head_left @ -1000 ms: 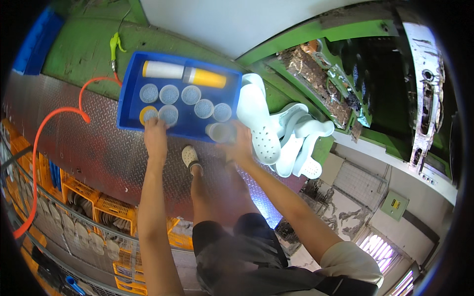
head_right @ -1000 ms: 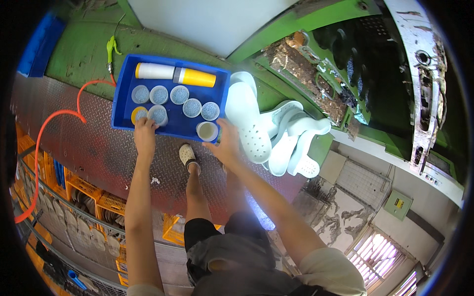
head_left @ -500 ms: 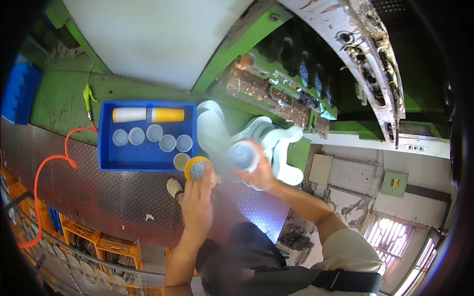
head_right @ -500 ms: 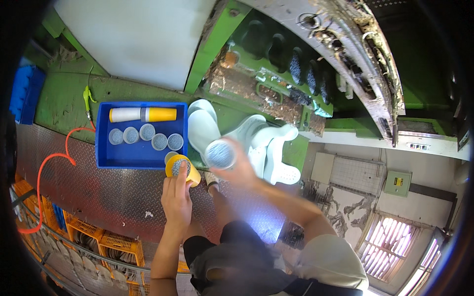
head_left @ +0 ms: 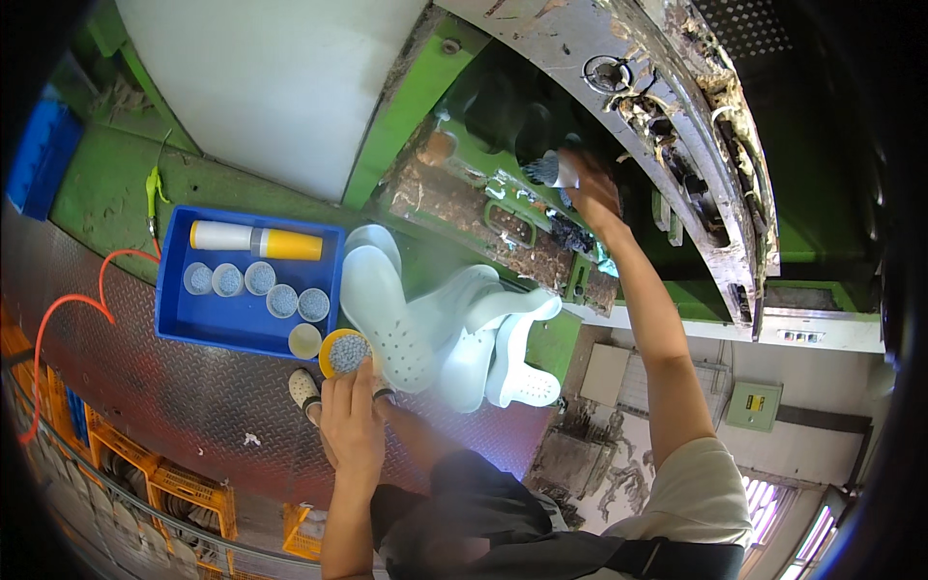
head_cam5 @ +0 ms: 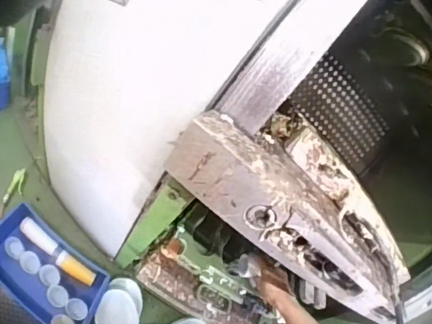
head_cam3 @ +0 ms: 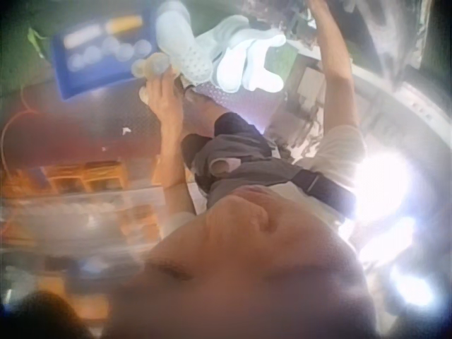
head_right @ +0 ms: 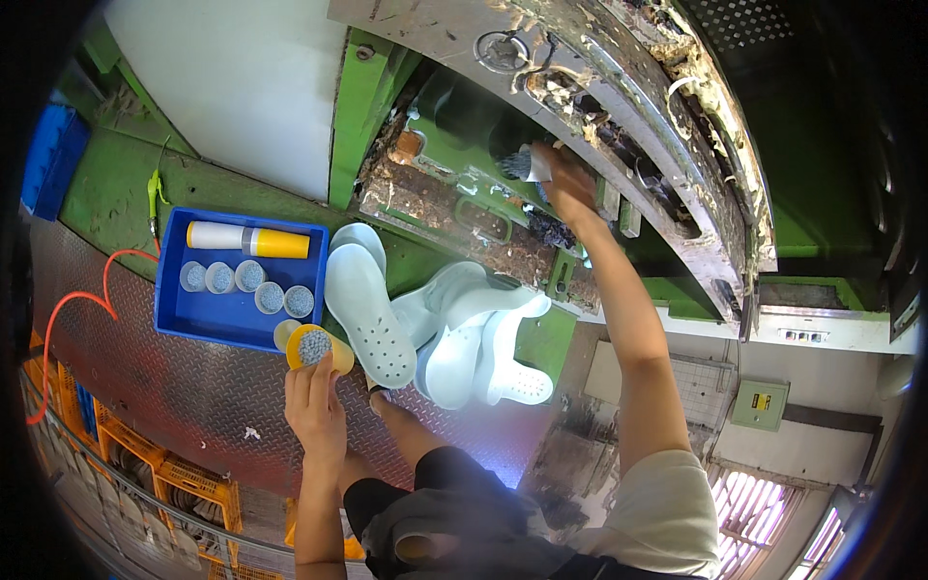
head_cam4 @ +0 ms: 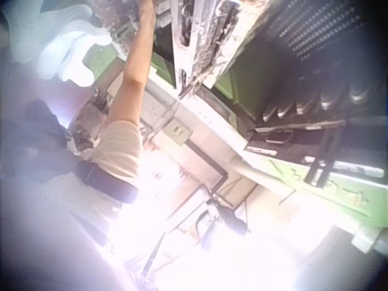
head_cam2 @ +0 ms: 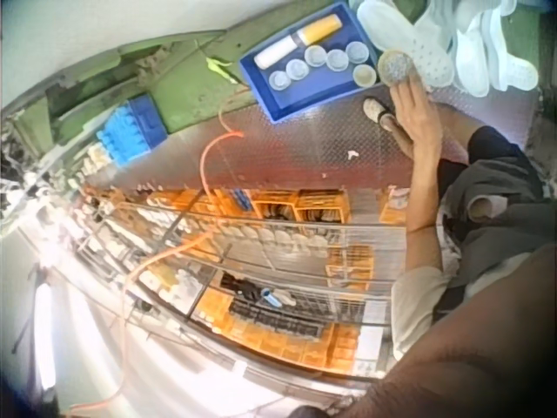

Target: The person places small cylindrical inserts into the slots of a green machine, then uses a green air gun to blow into the machine. They remove light-blue slipper soles from the machine and stack them on a blue tray.

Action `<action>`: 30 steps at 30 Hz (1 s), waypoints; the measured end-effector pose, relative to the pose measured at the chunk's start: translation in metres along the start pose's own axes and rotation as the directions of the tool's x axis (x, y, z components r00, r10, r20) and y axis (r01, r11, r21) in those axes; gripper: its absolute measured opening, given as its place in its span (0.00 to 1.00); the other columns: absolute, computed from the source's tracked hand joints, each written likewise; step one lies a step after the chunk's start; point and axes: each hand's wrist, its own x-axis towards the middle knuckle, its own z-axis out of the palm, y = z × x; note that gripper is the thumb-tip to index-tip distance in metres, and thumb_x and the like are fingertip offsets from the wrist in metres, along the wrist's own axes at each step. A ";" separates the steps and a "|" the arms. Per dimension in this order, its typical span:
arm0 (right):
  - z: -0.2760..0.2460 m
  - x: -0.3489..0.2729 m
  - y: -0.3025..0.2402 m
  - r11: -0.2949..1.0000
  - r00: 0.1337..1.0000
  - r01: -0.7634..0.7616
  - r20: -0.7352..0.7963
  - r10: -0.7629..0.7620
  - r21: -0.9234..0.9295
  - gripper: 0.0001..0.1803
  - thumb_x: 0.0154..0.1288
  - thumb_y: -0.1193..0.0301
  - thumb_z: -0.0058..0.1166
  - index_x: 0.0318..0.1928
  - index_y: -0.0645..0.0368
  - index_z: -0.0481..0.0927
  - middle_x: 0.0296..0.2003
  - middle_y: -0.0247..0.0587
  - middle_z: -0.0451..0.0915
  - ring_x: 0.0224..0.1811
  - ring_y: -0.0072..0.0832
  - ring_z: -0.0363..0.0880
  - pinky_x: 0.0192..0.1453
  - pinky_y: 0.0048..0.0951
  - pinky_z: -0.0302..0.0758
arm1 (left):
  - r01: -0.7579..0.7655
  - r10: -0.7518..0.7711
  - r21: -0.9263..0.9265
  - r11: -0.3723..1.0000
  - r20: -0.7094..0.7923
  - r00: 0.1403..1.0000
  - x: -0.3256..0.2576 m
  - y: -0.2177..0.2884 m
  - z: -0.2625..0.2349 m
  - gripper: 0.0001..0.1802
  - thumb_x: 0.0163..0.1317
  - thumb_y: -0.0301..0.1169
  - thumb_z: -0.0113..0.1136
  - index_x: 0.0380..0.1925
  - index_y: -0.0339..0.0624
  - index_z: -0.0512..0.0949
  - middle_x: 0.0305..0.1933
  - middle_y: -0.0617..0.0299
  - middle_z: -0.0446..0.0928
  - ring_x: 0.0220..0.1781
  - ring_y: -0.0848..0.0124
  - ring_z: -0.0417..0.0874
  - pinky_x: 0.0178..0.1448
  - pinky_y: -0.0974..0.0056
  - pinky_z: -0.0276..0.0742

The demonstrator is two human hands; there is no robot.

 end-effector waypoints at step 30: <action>-0.040 -0.112 -0.130 0.234 0.898 -0.192 0.266 -0.350 0.953 0.35 0.59 0.69 0.71 0.65 0.61 0.68 0.63 0.46 0.74 0.66 0.32 0.73 0.69 0.38 0.72 | -0.377 0.335 -0.381 0.844 -0.174 0.926 0.105 0.115 0.032 0.27 0.47 0.18 0.62 0.52 0.28 0.80 0.43 0.52 0.81 0.43 0.60 0.82 0.45 0.62 0.82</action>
